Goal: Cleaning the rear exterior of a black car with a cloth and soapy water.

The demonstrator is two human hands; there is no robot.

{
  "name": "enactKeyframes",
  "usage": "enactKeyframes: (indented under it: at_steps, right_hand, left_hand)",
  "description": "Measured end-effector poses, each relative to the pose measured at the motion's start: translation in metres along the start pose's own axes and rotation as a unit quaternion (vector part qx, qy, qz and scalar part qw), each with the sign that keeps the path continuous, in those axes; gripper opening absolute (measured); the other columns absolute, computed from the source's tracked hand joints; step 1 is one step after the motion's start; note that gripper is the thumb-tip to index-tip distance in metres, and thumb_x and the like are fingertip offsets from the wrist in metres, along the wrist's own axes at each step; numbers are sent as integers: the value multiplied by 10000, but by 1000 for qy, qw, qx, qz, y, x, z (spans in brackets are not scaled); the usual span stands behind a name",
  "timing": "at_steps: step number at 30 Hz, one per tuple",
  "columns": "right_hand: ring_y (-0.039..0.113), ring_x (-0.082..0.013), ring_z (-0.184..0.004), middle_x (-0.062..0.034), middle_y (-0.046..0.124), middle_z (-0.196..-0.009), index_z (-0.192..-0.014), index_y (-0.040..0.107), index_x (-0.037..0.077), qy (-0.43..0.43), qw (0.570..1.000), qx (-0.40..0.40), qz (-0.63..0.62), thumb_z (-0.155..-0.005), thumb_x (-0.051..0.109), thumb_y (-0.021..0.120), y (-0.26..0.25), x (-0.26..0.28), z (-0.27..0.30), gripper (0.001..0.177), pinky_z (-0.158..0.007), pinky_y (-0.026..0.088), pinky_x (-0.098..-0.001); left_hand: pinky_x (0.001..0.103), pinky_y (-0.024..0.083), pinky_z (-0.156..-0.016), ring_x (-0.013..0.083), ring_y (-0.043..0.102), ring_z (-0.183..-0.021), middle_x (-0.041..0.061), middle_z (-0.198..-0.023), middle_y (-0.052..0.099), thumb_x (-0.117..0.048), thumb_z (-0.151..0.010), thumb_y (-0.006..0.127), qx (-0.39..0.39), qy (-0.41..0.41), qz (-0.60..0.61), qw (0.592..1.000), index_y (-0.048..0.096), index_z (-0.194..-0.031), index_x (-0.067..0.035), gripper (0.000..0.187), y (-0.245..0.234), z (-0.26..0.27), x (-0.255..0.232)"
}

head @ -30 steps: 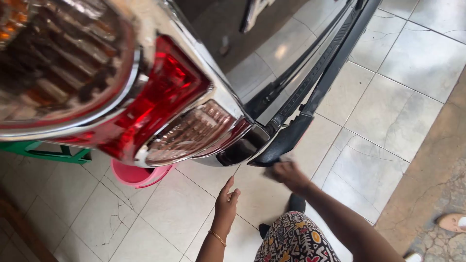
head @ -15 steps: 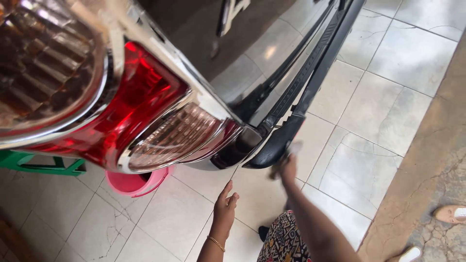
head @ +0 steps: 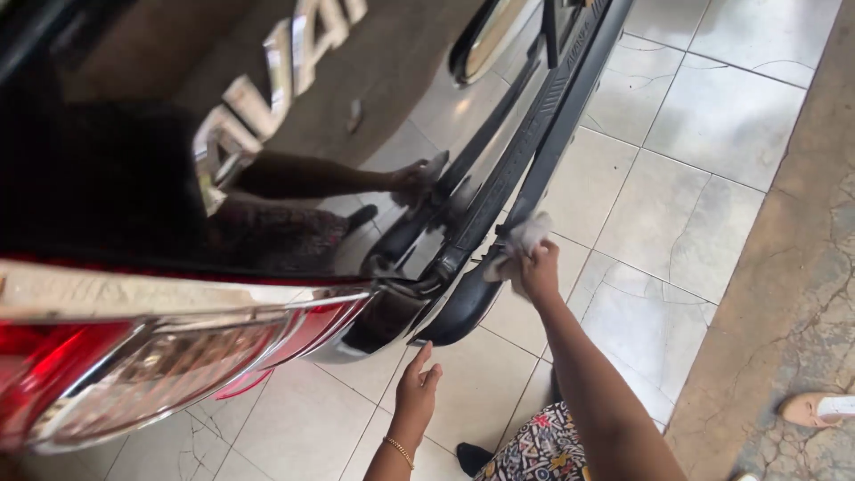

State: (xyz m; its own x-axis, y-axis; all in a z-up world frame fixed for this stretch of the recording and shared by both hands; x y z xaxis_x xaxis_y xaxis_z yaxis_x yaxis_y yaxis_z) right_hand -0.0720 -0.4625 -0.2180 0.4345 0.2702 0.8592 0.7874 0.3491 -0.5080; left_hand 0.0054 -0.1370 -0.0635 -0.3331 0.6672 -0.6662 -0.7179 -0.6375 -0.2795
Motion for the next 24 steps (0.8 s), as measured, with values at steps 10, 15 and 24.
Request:
enactKeyframes:
  at_steps: [10,15,24]
  right_hand:
    - [483,-513,-1229,-288,400,-1483,-1203,722,163,-79,971,206,94,-723,-102,611,-1,100,57,560,-1051,408,-516]
    - [645,-394,-1097,-205,567,-1314,-1192,699,111,-40,969,242,27,-789,161,735,11,-20,-48,408,-919,537,-455]
    - [510,-458,-1244,-150,320,-1601,-1225,696,132,-39,961,173,212,-785,70,684,-7,61,-115,444,-910,552,-478]
  left_hand:
    - [339,494,-1004,243,581,-1226,153,-1506,499,-117,-971,607,-72,170,-113,976,494,-1499,-129,540,89,-98,-3]
    - [325,530,-981,233,675,-1126,109,-1480,545,-145,-960,596,-53,125,-101,986,488,-1493,-153,545,116,-113,-55]
    - [337,511,-1014,245,674,-1169,121,-1413,599,-151,-979,569,-39,73,-65,994,445,-1529,-187,565,137,-117,-112]
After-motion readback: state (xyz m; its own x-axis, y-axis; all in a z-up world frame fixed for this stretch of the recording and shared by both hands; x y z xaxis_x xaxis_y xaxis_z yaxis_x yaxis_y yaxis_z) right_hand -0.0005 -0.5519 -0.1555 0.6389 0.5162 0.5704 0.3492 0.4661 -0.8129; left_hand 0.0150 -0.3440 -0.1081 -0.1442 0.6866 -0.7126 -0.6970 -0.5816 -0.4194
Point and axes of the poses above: each hand's wrist, its own z-axis away from the middle knuckle, its own y-axis out of the palm, x = y × z, the point moved 6 cm from there along -z, towards the middle knuckle
